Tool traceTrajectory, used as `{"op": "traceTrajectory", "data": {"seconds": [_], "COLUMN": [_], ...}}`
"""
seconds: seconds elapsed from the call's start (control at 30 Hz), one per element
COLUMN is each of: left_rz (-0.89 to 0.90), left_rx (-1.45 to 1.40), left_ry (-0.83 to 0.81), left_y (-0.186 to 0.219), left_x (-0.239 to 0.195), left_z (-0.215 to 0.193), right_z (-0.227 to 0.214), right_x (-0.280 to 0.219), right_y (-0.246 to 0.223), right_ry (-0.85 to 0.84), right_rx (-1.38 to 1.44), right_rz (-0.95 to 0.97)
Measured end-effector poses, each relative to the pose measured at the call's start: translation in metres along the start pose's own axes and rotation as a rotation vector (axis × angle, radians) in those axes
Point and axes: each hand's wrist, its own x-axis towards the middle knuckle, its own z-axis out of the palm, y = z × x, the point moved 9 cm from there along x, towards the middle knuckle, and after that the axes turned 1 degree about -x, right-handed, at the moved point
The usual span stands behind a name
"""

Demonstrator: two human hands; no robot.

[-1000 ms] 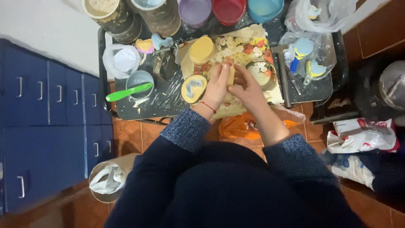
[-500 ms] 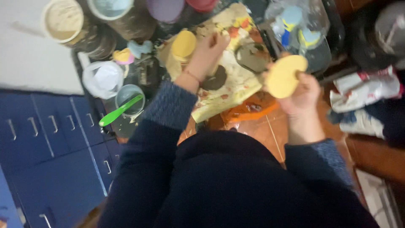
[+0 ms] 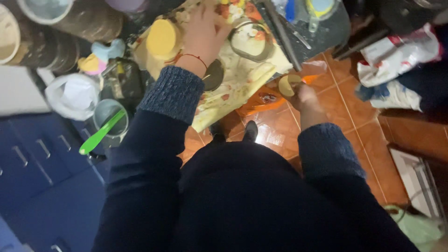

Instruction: The person uses a circular metal cutter and a hammer to cut shapes from a large piece of dough on a cutting board. They repeatedly position the cutter, strike it with the hammer, and remove the cut pieces, occasionally discarding scraps into a nearby bag.

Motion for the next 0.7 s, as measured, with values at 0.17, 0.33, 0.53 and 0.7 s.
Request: {"op": "traceTrajectory", "data": {"seconds": [0.17, 0.33, 0.53, 0.7], "left_rz": [0.016, -0.072, -0.371, -0.546], "left_rx": [-0.072, 0.118, 0.318, 0.318], "left_ry": [0.088, 0.202, -0.060, -0.184], "left_y": [-0.003, -0.055, -0.060, -0.082], "left_x": [-0.018, -0.054, -0.051, -0.048], "left_z": [-0.100, -0.135, -0.094, -0.077], "right_z": [0.001, 0.029, 0.175, 0.199], "right_x": [0.045, -0.030, -0.205, -0.214], "right_y": [0.021, 0.025, -0.052, -0.162], "right_ry": [-0.153, -0.237, -0.496, 0.058], "right_rx": [-0.255, -1.039, -1.297, -1.275], "right_rz": [-0.050, -0.103, -0.278, -0.976]}}
